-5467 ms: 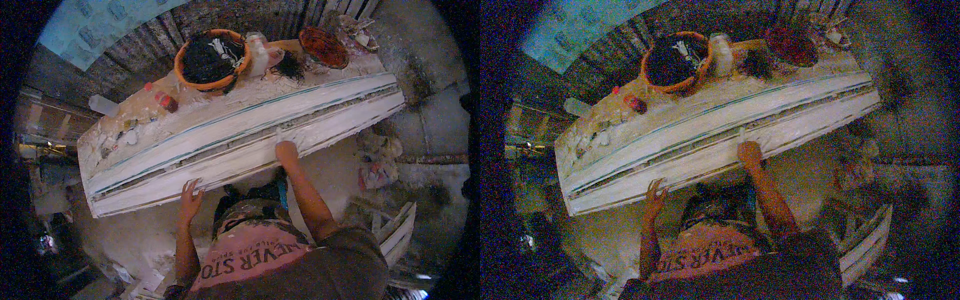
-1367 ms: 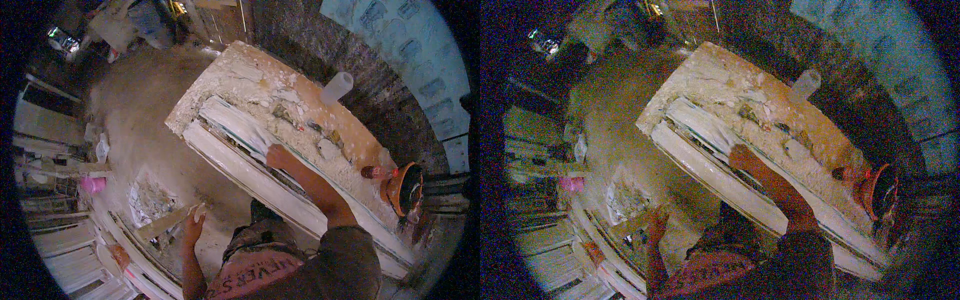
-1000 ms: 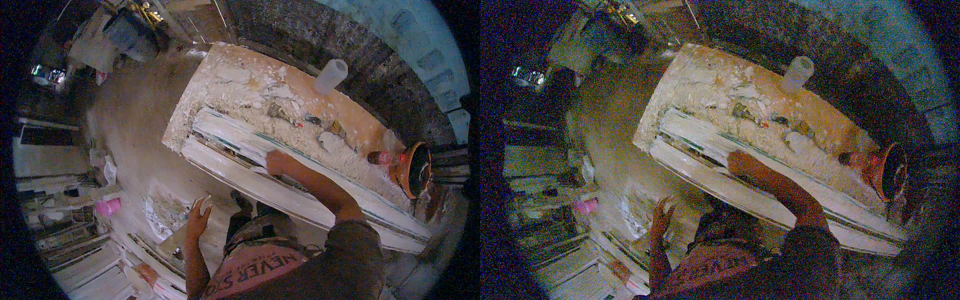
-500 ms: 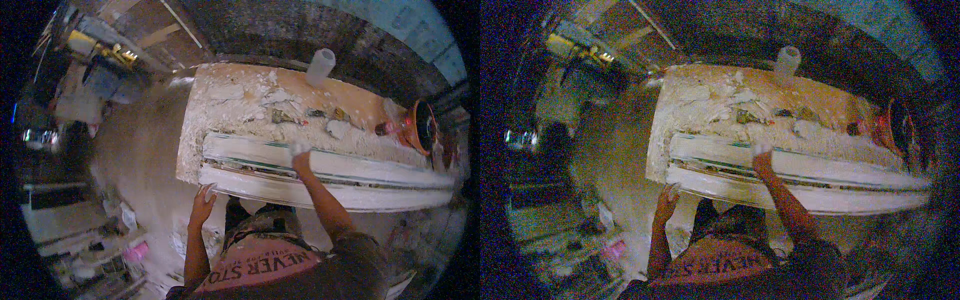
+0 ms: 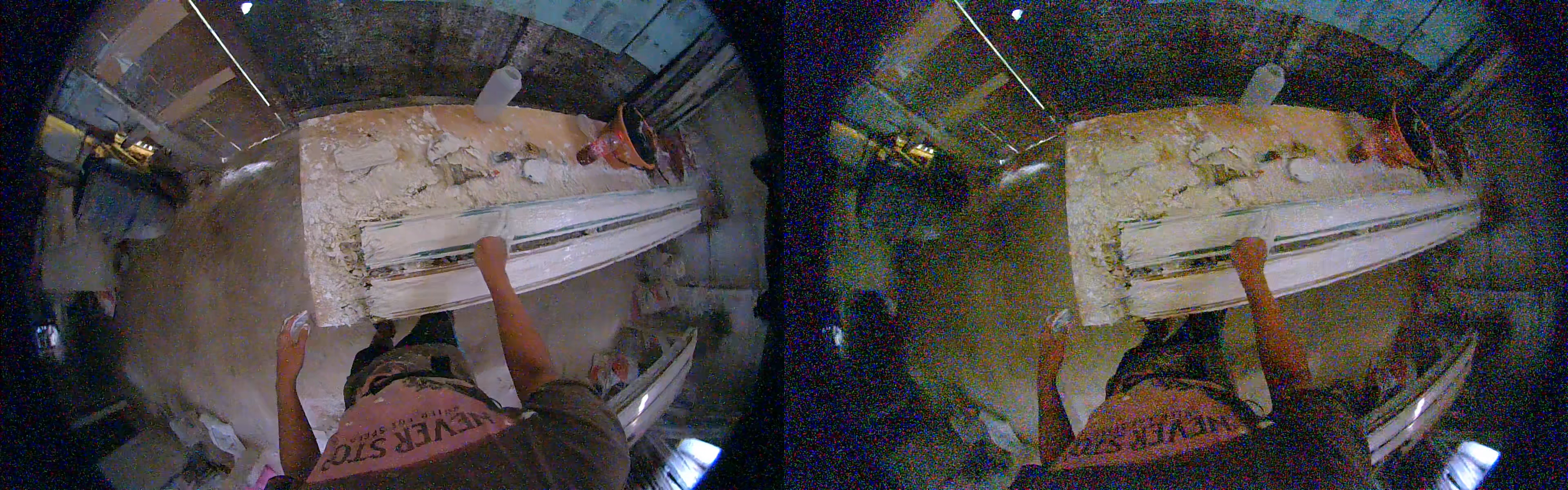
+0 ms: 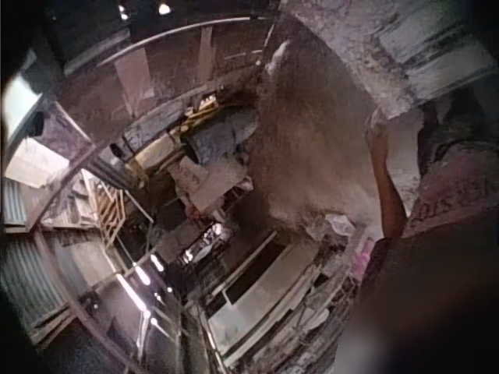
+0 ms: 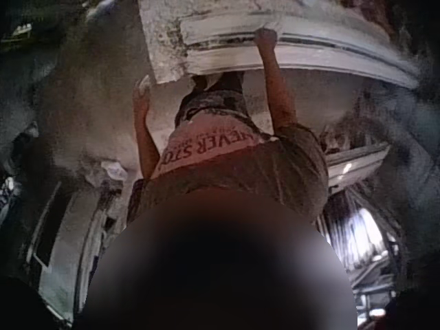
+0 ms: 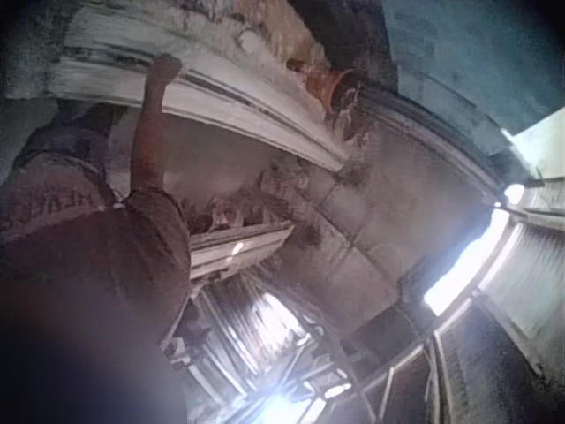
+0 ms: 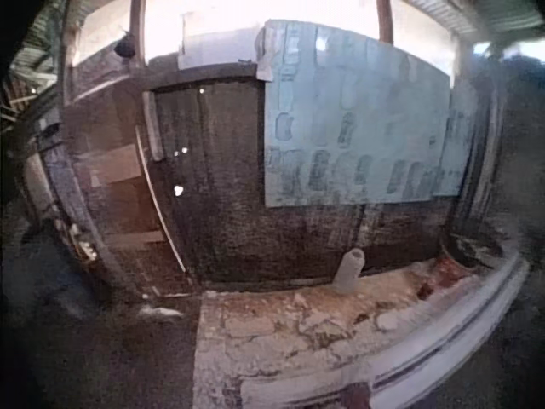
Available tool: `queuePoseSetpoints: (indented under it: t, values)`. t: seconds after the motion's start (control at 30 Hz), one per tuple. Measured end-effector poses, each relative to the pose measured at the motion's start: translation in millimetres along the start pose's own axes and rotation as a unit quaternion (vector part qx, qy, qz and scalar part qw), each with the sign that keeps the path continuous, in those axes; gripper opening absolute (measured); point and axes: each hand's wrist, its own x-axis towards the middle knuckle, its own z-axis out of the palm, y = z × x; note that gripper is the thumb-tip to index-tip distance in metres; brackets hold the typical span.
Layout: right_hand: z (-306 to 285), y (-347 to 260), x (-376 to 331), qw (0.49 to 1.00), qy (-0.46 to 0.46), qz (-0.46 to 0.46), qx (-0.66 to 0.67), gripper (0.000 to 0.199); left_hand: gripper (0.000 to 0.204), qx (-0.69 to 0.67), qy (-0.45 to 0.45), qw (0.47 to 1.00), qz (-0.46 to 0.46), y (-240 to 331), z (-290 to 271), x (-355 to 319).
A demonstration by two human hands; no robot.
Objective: The person repeatedly wipes and scrubs the surface of long white wooden planks using a white cloth. The person moves along the length of the planks, applying pressure to clean the surface.
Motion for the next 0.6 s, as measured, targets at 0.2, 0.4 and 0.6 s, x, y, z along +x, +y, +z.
queuePoseSetpoints:
  t: [0.2,0.4,0.6]
  values:
    - [84.2,-106.7,-24.2,0.996,0.025,-0.078,-0.031,0.028,0.04,-0.036,-0.011,0.998,0.056,-20.0,-20.4,28.0]
    - [128.6,-151.8,-37.3,0.976,0.123,-0.181,-0.025,0.031,0.041,-0.012,-0.029,0.994,0.108,-12.7,-25.5,49.5]
    - [79.1,-76.5,-11.4,0.989,0.12,-0.09,-0.009,0.025,0.043,-0.033,-0.083,0.987,0.134,-7.6,-42.6,52.5]
